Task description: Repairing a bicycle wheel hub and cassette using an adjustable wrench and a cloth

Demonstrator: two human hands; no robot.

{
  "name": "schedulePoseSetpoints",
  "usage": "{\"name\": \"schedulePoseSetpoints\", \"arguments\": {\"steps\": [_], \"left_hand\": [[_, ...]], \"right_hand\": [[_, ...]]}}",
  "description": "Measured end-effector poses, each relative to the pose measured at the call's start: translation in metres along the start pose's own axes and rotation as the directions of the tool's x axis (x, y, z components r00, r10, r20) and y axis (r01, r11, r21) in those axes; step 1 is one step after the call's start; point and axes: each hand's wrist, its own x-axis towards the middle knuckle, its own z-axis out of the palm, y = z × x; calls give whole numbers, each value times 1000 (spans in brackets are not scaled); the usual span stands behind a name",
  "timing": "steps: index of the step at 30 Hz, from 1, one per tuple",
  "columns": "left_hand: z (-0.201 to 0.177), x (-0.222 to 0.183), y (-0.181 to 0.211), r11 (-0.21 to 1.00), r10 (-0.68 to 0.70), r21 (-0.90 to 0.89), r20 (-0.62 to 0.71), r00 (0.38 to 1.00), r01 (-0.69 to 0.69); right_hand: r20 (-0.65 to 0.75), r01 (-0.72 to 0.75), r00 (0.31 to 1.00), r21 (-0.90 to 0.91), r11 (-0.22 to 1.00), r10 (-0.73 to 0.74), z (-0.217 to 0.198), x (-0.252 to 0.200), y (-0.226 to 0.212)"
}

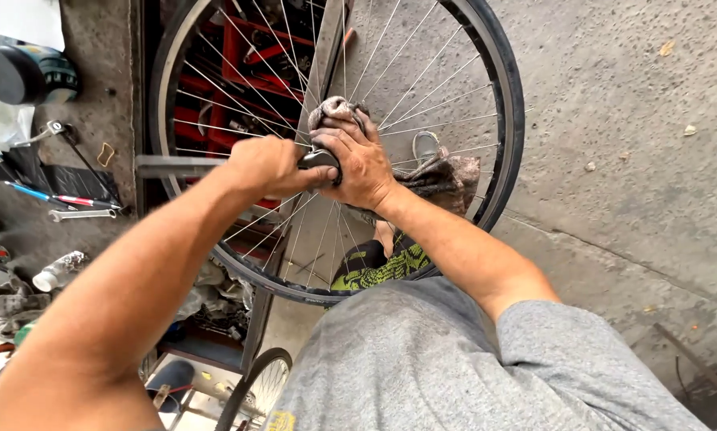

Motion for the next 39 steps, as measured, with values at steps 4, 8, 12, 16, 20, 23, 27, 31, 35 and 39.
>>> {"name": "schedulePoseSetpoints", "arguments": {"steps": [4,8,12,16,20,23,27,31,35,39], "left_hand": [[7,-17,6,955,-59,-286,89,994,82],[49,-17,10,736,-123,-666,42,992,119],[105,-4,26,503,-249,-847,51,967,174],[124,-5,48,207,-370,-968,60,927,145],[112,-25,55,168,-375,-975,72,924,144],[123,-37,41,320,-358,-942,-20,933,103],[81,-60,23,408,-362,-890,46,931,203],[22,-55,10,858,-186,-503,-117,976,103],[-6,-27,5,998,21,70,-192,981,-8],[-16,3,7,940,177,322,-183,967,-112]], "right_hand": [[-33,12,999,11,1000,-12,2,-3,2],[-97,29,995,5,1000,-28,-2,-1,-7],[-108,28,994,41,999,-24,1,-4,-6],[-72,49,996,68,996,-44,-1,-5,-3],[-87,69,994,9,998,-68,-1,-4,-2],[-92,74,993,28,997,-71,0,-4,-3],[-73,42,997,54,998,-38,1,-4,-3],[-69,37,997,36,999,-34,2,-7,-3],[-77,25,997,11,1000,-24,-2,-4,-2],[-97,3,995,42,999,1,-9,2,-4]]}}
